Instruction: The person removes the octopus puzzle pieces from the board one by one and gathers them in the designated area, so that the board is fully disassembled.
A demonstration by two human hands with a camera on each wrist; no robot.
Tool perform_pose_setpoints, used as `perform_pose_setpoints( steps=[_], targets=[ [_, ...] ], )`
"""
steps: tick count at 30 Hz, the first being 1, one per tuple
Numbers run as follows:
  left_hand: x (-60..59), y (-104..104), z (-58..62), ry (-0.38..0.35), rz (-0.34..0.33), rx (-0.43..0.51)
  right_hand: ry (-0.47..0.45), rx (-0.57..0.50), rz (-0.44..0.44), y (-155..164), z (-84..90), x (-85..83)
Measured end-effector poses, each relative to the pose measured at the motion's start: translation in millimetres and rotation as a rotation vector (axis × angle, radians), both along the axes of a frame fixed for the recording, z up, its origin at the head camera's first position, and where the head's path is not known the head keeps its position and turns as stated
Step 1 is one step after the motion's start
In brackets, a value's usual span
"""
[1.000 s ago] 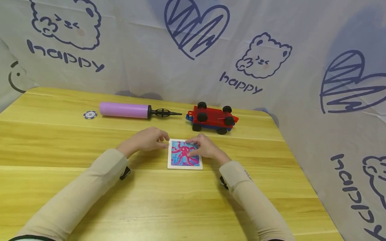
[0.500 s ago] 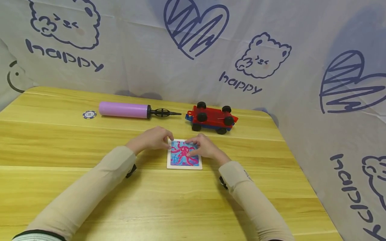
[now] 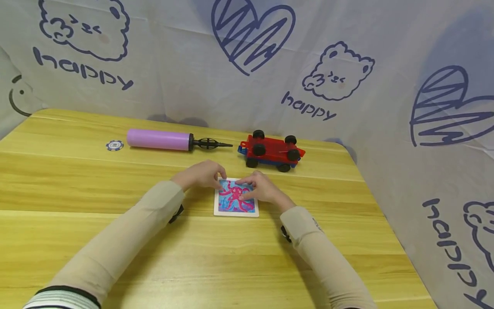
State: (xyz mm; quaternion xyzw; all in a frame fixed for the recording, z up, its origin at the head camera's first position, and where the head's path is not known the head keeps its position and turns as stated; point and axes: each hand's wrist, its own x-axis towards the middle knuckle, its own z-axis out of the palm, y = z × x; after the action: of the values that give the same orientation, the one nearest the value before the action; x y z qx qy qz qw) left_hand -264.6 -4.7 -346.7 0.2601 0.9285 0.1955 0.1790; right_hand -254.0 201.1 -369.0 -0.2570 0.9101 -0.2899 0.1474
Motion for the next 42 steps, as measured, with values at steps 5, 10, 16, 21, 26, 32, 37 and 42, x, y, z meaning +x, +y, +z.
perform_pose_setpoints(
  steps=[5, 10, 16, 21, 26, 32, 37, 42],
  targets=[
    [-0.9, 4, -0.9, -0.012, 0.001, -0.004, 0.001, -0.019, 0.024, 1, 0.2, -0.9],
    [0.0, 6, 1.1, -0.014, 0.004, -0.023, -0.008, -0.039, 0.025, 1, 0.3, -1.2],
    [0.3, 9, -1.4, -0.009, 0.012, -0.019, -0.011, -0.036, 0.015, 1, -0.4, -1.2],
    [0.7, 11, -3.7, -0.014, 0.033, 0.001, -0.001, -0.047, 0.024, 1, -1.0, -0.8],
    [1.0, 14, -3.7, -0.026, 0.052, 0.006, 0.003, -0.044, 0.025, 2, -1.6, -0.9],
    [0.2, 15, -2.4, -0.033, 0.079, 0.002, 0.002, -0.045, 0.026, 1, -0.6, -1.9],
    [1.1, 15, -1.1, -0.049, 0.1, 0.014, -0.005, -0.043, 0.021, 2, -1.7, -3.5],
    [1.1, 15, -1.8, -0.066, 0.119, 0.038, -0.001, -0.032, 0.015, 1, -2.5, -3.9]
  ],
)
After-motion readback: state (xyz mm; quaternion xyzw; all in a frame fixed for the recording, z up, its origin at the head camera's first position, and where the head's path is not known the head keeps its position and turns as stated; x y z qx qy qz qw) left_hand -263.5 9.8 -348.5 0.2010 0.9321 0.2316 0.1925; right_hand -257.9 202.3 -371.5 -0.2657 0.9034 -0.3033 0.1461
